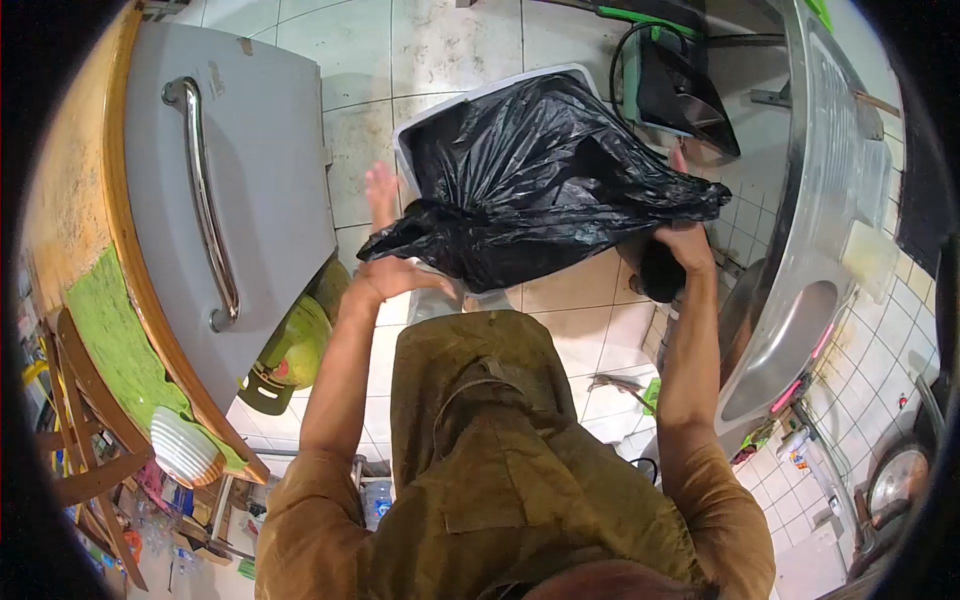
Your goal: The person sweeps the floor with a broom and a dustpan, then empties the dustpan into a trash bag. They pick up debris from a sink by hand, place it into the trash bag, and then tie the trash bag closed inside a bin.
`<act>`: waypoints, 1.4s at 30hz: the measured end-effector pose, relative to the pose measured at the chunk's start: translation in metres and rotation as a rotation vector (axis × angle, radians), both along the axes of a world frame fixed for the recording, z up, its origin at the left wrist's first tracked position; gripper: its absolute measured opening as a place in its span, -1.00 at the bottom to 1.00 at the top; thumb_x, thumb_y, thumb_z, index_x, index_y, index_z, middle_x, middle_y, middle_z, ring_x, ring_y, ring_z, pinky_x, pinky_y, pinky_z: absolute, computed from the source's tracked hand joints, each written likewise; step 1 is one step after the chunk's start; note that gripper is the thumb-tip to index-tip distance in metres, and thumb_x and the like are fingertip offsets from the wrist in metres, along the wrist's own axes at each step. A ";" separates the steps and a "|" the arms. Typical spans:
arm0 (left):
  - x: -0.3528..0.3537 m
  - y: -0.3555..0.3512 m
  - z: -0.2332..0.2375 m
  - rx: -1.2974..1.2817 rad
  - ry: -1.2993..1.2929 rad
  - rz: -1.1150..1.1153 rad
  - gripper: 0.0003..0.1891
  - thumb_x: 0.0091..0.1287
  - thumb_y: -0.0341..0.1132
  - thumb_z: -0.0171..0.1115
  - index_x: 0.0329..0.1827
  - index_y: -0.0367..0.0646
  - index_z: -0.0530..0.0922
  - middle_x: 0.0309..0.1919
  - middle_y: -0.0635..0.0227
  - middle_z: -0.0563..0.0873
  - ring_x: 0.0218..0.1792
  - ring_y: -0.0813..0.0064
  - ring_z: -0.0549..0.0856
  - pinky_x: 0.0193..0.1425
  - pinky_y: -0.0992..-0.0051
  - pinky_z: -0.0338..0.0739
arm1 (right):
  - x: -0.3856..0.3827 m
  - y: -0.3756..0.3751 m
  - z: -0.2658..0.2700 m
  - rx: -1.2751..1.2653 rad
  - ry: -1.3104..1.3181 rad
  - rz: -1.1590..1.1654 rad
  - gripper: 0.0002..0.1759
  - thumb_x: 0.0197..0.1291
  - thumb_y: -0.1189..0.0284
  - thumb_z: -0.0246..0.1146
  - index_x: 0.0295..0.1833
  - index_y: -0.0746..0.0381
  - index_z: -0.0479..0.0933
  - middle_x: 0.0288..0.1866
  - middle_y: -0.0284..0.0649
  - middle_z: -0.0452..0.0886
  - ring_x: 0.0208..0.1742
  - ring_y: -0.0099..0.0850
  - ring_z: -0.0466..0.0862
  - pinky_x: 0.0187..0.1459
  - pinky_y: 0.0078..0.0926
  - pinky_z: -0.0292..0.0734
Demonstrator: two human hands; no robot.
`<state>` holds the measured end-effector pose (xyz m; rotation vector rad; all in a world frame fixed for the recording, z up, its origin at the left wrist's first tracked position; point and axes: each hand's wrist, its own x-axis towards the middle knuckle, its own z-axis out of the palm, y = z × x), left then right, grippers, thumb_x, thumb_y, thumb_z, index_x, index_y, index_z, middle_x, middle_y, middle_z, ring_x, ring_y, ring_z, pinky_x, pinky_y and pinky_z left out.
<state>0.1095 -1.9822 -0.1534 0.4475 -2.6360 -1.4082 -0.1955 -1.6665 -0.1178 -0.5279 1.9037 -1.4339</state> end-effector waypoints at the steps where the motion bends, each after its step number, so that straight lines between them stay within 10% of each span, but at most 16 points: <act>1: -0.010 0.007 -0.003 0.007 0.036 -0.025 0.63 -0.63 0.22 0.67 0.57 -0.14 -0.20 0.54 -0.16 -0.22 0.56 -0.03 -0.26 0.57 0.02 -0.22 | 0.004 -0.009 -0.001 -0.002 0.066 0.059 0.25 -0.28 0.38 0.51 0.57 0.21 -0.04 0.61 -0.13 -0.09 0.59 -0.26 0.00 0.53 -0.26 -0.03; 4: -0.049 0.024 -0.010 0.009 0.240 -0.120 0.47 -0.53 0.18 0.67 0.56 -0.07 -0.01 0.53 -0.16 -0.13 0.55 -0.11 -0.19 0.54 -0.13 -0.28 | 0.014 -0.043 0.003 0.014 0.238 0.205 0.38 -0.37 0.18 0.65 0.56 0.21 -0.04 0.64 -0.16 -0.24 0.61 -0.24 -0.06 0.53 -0.23 -0.04; 8: -0.063 0.028 -0.026 -0.163 0.175 -0.521 -0.45 0.09 -0.42 0.32 0.23 -0.06 0.52 0.45 0.21 0.33 0.52 0.03 0.14 0.51 -0.23 -0.19 | 0.006 -0.075 -0.023 0.005 0.455 0.293 -0.08 0.05 -0.19 0.28 0.39 0.21 0.35 0.59 -0.11 0.03 0.59 -0.16 0.02 0.50 -0.08 -0.02; 11: -0.064 0.035 -0.030 0.111 0.255 -0.489 -0.44 0.13 -0.52 0.24 0.28 -0.11 0.50 0.37 0.23 0.45 0.47 0.11 0.28 0.52 -0.19 -0.11 | 0.008 -0.078 -0.059 -0.170 0.321 0.079 -0.24 0.34 -0.23 -0.16 0.19 0.20 0.51 0.42 -0.05 0.38 0.56 -0.15 0.12 0.49 -0.05 0.00; 14: -0.063 0.028 -0.024 0.217 0.280 -0.521 -0.43 0.17 -0.57 0.17 0.32 -0.12 0.46 0.33 0.27 0.50 0.45 0.15 0.32 0.54 -0.14 -0.10 | 0.019 -0.106 -0.035 -0.470 -0.355 -0.608 -0.39 0.43 -0.06 -0.18 0.08 0.22 0.52 0.42 -0.06 0.38 0.52 -0.18 0.22 0.51 -0.07 0.00; 15: -0.064 0.027 -0.023 0.199 0.274 -0.560 -0.42 0.18 -0.58 0.15 0.33 -0.10 0.45 0.33 0.29 0.50 0.45 0.18 0.32 0.55 -0.13 -0.11 | 0.014 -0.091 -0.057 -0.991 -0.549 -0.583 -0.54 0.46 0.13 -0.14 0.08 0.23 0.51 0.36 -0.11 0.46 0.45 -0.23 0.34 0.52 -0.19 0.04; 18: -0.077 0.021 -0.020 0.113 0.264 -0.773 -0.33 0.18 -0.60 0.12 0.41 0.04 0.36 0.42 0.43 0.39 0.50 0.29 0.24 0.58 -0.08 -0.19 | -0.021 -0.062 -0.104 -1.345 -1.334 -0.485 -0.62 0.45 0.24 -0.13 -0.02 0.26 0.51 -0.01 -0.26 0.63 0.21 -0.41 0.52 0.32 -0.39 0.29; 23: -0.115 0.036 -0.025 -0.125 0.486 -1.119 -0.46 0.27 -0.39 0.08 0.37 0.08 0.39 0.48 0.52 0.28 0.57 0.42 0.02 0.62 -0.05 -0.25 | -0.063 -0.076 -0.168 -1.360 -1.217 -0.168 -0.74 0.41 0.39 -0.10 -0.19 0.24 0.48 -0.49 -0.39 0.52 -0.49 -0.45 0.53 -0.22 -0.56 0.39; 26: -0.141 0.052 -0.027 -0.133 0.662 -1.348 -0.55 0.26 -0.30 0.09 0.26 0.03 0.50 0.47 0.52 0.30 0.57 0.47 -0.04 0.62 -0.06 -0.24 | -0.098 -0.087 -0.174 -1.137 -1.270 0.279 -0.76 0.39 0.41 -0.10 -0.22 0.22 0.47 -0.52 -0.38 0.48 -0.50 -0.46 0.50 -0.30 -0.54 0.38; 27: -0.148 0.058 -0.031 -0.044 0.819 -1.310 -0.75 0.25 -0.37 0.09 -0.11 -0.11 0.69 0.33 0.36 0.49 0.50 0.33 0.22 0.63 0.06 -0.15 | -0.105 -0.078 -0.165 -0.930 -1.167 0.139 -0.75 0.40 0.38 -0.10 -0.22 0.23 0.47 -0.55 -0.38 0.42 -0.55 -0.46 0.44 -0.39 -0.51 0.34; 31: -0.157 0.064 -0.045 0.303 0.344 -1.539 -0.77 0.14 -0.49 0.14 -0.17 -0.25 0.66 -0.10 -0.01 0.69 -0.03 0.12 0.69 0.49 0.27 0.29 | -0.101 -0.078 -0.157 -0.867 -1.214 0.053 -0.75 0.38 0.30 -0.06 -0.26 0.21 0.42 -0.61 -0.40 0.32 -0.61 -0.50 0.32 -0.46 -0.51 0.26; 37: -0.072 0.082 -0.097 1.100 -0.068 -0.245 -0.71 0.48 -0.28 0.05 -0.40 -0.28 0.48 -0.64 0.21 0.53 -0.51 0.35 0.64 -0.26 0.42 0.59 | -0.041 -0.082 -0.081 -0.524 -0.731 -0.398 -0.82 0.39 0.36 -0.01 -0.27 0.19 0.40 -0.62 -0.47 0.19 -0.56 -0.59 0.27 -0.33 -0.51 0.33; 40: -0.090 0.077 -0.070 1.599 -0.069 0.327 -0.51 0.55 -0.02 -0.11 -0.54 -0.14 0.31 -0.76 0.41 0.29 -0.73 0.54 0.35 -0.60 0.55 0.32 | -0.020 -0.069 -0.068 -0.461 -0.560 -0.406 -0.81 0.37 0.35 0.01 -0.17 0.25 0.44 -0.53 -0.41 0.31 -0.39 -0.51 0.44 0.00 -0.43 0.46; 42: -0.092 0.081 -0.063 1.499 -0.008 0.527 -0.47 0.51 0.13 -0.14 -0.56 -0.06 0.24 -0.76 0.48 0.20 -0.76 0.61 0.17 -0.67 0.58 0.07 | -0.006 -0.065 -0.058 -0.351 -0.320 -0.372 -0.77 0.36 0.35 0.02 -0.09 0.29 0.46 -0.44 -0.35 0.42 -0.25 -0.43 0.55 0.12 -0.38 0.46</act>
